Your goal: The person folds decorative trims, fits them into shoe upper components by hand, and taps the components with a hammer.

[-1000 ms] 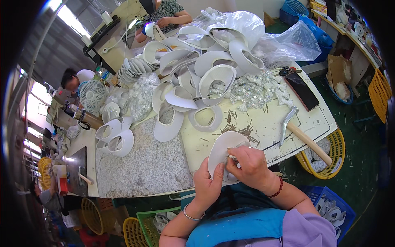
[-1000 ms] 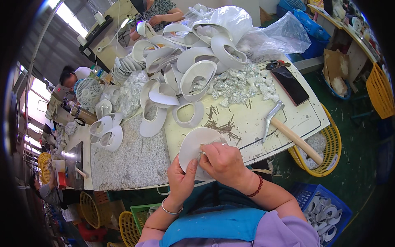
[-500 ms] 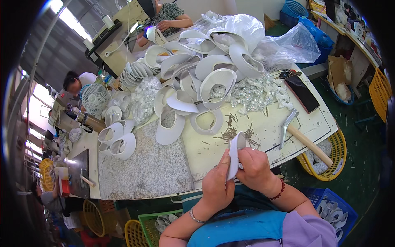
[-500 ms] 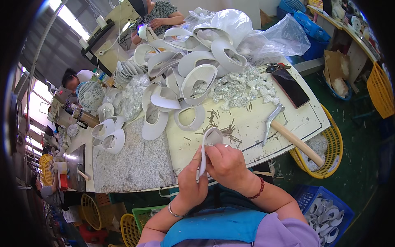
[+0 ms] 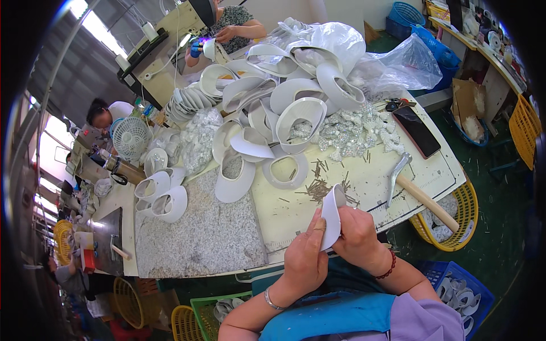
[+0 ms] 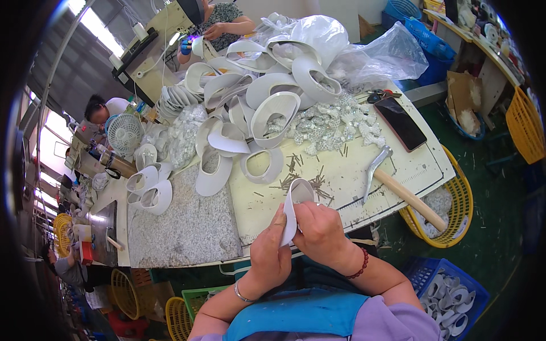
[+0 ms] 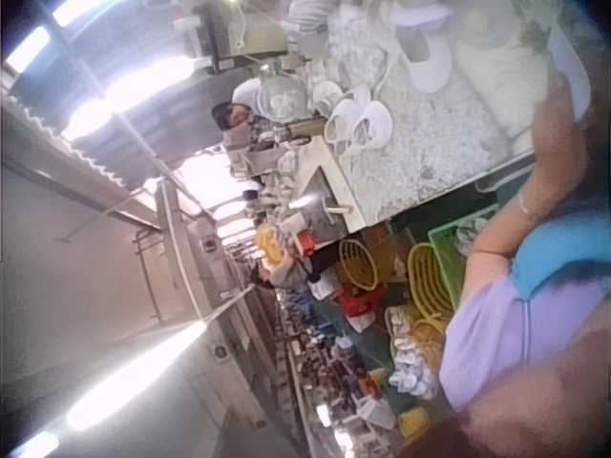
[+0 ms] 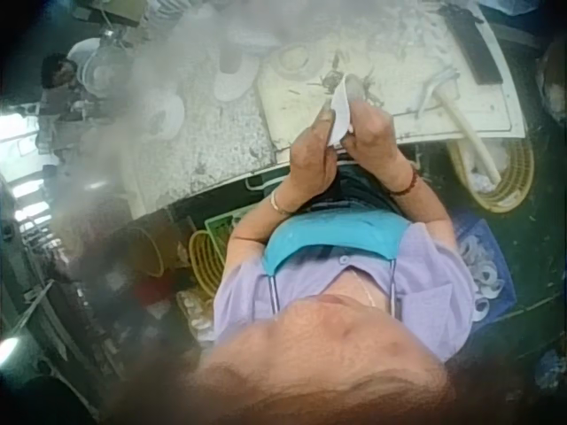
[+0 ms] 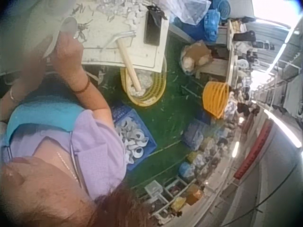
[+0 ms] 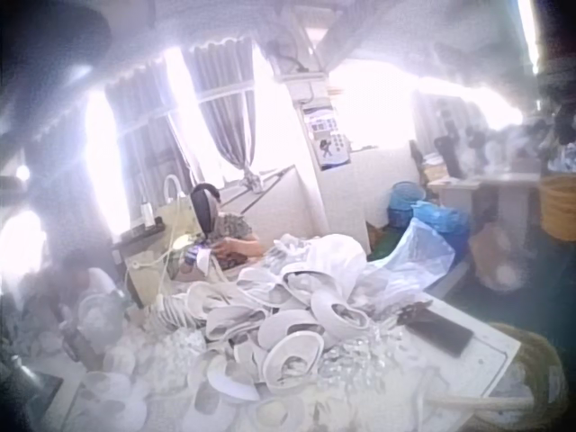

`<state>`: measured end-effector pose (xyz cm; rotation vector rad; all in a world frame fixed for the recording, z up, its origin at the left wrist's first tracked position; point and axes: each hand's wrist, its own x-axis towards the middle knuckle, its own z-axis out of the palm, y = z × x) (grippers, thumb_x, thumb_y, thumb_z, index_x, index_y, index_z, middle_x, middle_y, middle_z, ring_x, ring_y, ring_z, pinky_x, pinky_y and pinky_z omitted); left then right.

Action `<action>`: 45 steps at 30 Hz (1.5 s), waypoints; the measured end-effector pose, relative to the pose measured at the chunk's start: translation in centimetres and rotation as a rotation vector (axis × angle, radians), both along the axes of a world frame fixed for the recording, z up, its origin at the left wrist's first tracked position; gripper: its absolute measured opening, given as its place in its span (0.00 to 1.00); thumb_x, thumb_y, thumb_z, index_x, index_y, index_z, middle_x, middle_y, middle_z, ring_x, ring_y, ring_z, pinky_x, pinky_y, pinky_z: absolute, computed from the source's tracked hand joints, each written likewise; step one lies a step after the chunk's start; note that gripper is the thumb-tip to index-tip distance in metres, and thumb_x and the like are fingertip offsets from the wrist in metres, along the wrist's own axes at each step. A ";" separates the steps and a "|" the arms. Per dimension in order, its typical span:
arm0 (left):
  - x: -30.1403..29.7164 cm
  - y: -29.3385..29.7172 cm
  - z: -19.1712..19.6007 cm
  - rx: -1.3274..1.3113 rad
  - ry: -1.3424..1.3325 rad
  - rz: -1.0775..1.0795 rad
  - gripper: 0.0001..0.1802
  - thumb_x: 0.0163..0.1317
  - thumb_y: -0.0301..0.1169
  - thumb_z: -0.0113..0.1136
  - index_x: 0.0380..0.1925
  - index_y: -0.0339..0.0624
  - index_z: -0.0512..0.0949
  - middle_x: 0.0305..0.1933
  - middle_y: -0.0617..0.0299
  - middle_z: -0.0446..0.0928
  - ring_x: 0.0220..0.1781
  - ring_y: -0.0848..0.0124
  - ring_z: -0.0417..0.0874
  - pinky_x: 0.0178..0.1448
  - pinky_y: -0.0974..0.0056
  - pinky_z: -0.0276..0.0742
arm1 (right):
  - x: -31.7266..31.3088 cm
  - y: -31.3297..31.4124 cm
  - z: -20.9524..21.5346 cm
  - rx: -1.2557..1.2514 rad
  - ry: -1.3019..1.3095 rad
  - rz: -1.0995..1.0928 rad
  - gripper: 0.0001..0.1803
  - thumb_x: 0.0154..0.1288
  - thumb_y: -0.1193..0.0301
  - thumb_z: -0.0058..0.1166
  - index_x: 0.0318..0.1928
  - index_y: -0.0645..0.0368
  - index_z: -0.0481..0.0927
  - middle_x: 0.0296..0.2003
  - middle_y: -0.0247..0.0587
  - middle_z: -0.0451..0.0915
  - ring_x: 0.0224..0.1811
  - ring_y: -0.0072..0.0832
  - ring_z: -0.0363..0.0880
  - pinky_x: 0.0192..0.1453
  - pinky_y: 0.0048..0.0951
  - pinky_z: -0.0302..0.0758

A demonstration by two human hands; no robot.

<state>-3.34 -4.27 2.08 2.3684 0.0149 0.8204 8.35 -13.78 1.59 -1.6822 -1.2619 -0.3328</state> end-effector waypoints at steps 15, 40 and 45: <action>0.0 -0.5 -0.2 -0.031 0.038 0.070 0.26 0.54 0.15 0.46 0.57 0.26 0.63 0.56 0.35 0.70 0.51 0.46 0.77 0.58 0.51 0.69 | -0.4 0.1 1.4 -0.035 -0.048 -0.083 0.13 0.48 0.78 0.57 0.37 0.63 0.75 0.20 0.40 0.70 0.18 0.35 0.71 0.20 0.32 0.69; 0.0 -0.2 0.4 -0.411 0.026 0.078 0.17 0.61 0.23 0.51 0.51 0.31 0.70 0.43 0.55 0.76 0.42 0.74 0.76 0.48 0.70 0.71 | 0.6 -1.5 1.2 -0.049 0.091 0.146 0.20 0.48 0.80 0.56 0.45 0.66 0.76 0.32 0.46 0.77 0.31 0.39 0.77 0.32 0.35 0.74; 0.1 -0.2 0.7 -0.498 0.015 0.054 0.17 0.62 0.24 0.52 0.51 0.31 0.70 0.42 0.56 0.77 0.42 0.74 0.76 0.47 0.69 0.72 | 0.8 -1.2 1.0 0.028 -0.041 0.081 0.19 0.46 0.81 0.57 0.43 0.64 0.77 0.38 0.45 0.77 0.33 0.36 0.79 0.32 0.32 0.76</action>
